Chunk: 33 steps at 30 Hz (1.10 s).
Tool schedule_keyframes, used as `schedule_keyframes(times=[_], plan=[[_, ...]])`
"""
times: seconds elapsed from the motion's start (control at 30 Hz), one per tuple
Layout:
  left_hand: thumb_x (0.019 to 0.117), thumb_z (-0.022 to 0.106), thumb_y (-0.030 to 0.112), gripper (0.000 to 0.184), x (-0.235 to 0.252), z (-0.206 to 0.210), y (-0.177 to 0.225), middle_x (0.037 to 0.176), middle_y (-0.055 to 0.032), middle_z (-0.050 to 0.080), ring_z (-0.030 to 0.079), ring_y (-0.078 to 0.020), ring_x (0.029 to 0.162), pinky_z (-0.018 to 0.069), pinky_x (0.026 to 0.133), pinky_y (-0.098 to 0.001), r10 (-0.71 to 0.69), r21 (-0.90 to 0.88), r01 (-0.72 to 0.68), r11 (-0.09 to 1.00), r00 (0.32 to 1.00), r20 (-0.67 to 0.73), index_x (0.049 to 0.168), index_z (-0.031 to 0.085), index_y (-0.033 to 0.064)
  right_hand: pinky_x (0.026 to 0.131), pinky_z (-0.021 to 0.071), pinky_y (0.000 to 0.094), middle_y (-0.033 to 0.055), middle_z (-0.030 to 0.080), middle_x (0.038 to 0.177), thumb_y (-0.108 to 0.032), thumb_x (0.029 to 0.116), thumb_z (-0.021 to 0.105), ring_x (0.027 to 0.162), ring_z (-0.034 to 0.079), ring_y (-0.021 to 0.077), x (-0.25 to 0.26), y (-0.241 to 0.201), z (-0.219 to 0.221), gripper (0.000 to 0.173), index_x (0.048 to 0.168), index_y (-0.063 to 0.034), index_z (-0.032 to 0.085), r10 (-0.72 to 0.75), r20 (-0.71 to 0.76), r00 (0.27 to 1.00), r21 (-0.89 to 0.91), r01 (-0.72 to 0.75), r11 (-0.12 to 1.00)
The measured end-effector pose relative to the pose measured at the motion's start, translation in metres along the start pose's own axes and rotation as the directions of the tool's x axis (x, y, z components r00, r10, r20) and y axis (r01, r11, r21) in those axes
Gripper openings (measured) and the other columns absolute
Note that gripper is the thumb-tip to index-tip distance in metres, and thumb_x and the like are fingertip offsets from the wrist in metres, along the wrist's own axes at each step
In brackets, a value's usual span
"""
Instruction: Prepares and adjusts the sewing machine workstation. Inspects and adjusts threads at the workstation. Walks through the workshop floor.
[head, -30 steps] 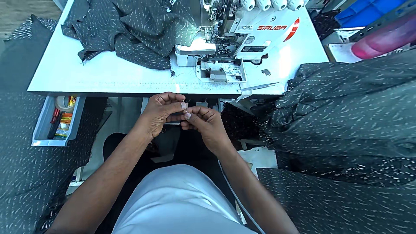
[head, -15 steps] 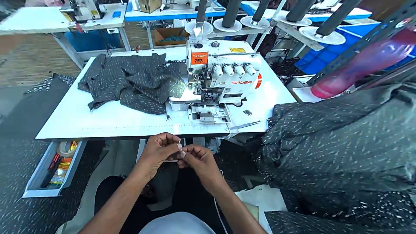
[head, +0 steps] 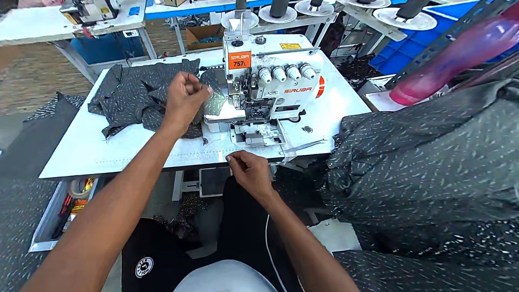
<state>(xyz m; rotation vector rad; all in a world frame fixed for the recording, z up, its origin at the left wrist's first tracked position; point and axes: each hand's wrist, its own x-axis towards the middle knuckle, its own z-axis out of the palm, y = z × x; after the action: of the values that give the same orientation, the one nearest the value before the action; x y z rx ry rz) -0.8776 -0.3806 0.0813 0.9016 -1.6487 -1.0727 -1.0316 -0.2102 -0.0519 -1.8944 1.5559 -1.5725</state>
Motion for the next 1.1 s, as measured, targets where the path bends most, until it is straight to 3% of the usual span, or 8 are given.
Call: schedule_keyframes(times=[0.03,0.1,0.17,0.27,0.47,0.73,1.1], plan=[[0.0917,0.075,0.010,0.035,0.013,0.005,-0.004,0.093,-0.0033,0.072,0.061,-0.0060,0.065,0.0455,0.054,-0.0211,0.005,0.013,-0.005,1.000,1.000,0.005,0.115,0.049,0.0060,0.050,0.0513,0.0277,-0.0020,0.067,0.071,-0.019,0.0979,0.067,0.054,0.057,0.0067,0.000,0.007,0.004,0.013,0.098,-0.0090,0.076,-0.049,-0.016,0.999,-0.055,0.048,0.997],[0.0900,0.076,0.010,0.037,0.034,0.013,-0.012,0.095,-0.0054,0.072,0.069,-0.0104,0.078,0.0564,0.070,-0.0275,-0.014,0.039,0.013,0.999,1.000,0.022,0.115,0.050,0.0048,0.050,0.0518,0.0294,-0.0014,0.067,0.068,-0.019,0.0970,0.067,0.054,0.059,0.0083,0.002,0.018,0.009,0.015,0.095,-0.0091,0.077,-0.148,-0.025,0.989,-0.150,0.143,0.978],[0.0880,0.078,0.007,0.038,0.048,0.021,-0.020,0.094,-0.0070,0.072,0.071,-0.0122,0.082,0.0594,0.077,-0.0300,-0.025,0.049,0.023,0.999,0.999,0.040,0.114,0.050,0.0041,0.049,0.0511,0.0300,-0.0009,0.066,0.066,-0.021,0.0965,0.066,0.054,0.060,0.0098,0.003,0.026,0.012,0.017,0.089,-0.0092,0.076,-0.222,-0.009,0.975,-0.216,0.214,0.952],[0.0861,0.080,0.004,0.039,0.056,0.030,-0.026,0.092,-0.0068,0.072,0.071,-0.0119,0.081,0.0599,0.077,-0.0287,-0.026,0.048,0.022,0.999,0.997,0.075,0.111,0.050,0.0037,0.046,0.0470,0.0293,-0.0018,0.063,0.064,-0.024,0.0967,0.065,0.052,0.057,0.0096,0.006,0.031,0.012,0.021,0.083,-0.0103,0.074,-0.239,0.021,0.971,-0.232,0.237,0.943],[0.0843,0.081,0.004,0.037,0.058,0.042,-0.029,0.083,-0.0031,0.069,0.068,-0.0082,0.073,0.0578,0.072,-0.0253,-0.040,0.072,0.031,0.997,0.991,0.126,0.107,0.052,0.0051,0.045,0.0423,0.0258,-0.0033,0.059,0.060,-0.027,0.0954,0.064,0.049,0.050,0.0063,0.010,0.036,0.008,0.024,0.085,-0.0075,0.074,-0.228,0.037,0.973,-0.127,0.231,0.965],[0.0844,0.082,0.007,0.034,0.058,0.044,-0.036,0.071,0.0003,0.063,0.061,-0.0049,0.063,0.0522,0.063,-0.0219,0.003,0.140,-0.029,0.990,0.983,0.184,0.100,0.052,0.0068,0.046,0.0452,0.0243,-0.0036,0.060,0.060,-0.027,0.0950,0.063,0.050,0.052,0.0049,0.010,0.037,0.008,0.026,0.084,-0.0063,0.074,-0.206,0.032,0.978,-0.094,0.208,0.974],[0.0828,0.085,0.013,0.034,0.061,0.046,-0.043,0.073,-0.0003,0.066,0.063,-0.0083,0.067,0.0537,0.066,-0.0282,0.000,0.172,-0.040,0.984,0.974,0.226,0.097,0.054,0.0089,0.044,0.0415,0.0230,-0.0042,0.057,0.059,-0.029,0.0946,0.063,0.048,0.048,0.0038,0.010,0.037,0.010,0.028,0.082,-0.0059,0.072,-0.217,0.001,0.976,-0.133,0.215,0.968]])
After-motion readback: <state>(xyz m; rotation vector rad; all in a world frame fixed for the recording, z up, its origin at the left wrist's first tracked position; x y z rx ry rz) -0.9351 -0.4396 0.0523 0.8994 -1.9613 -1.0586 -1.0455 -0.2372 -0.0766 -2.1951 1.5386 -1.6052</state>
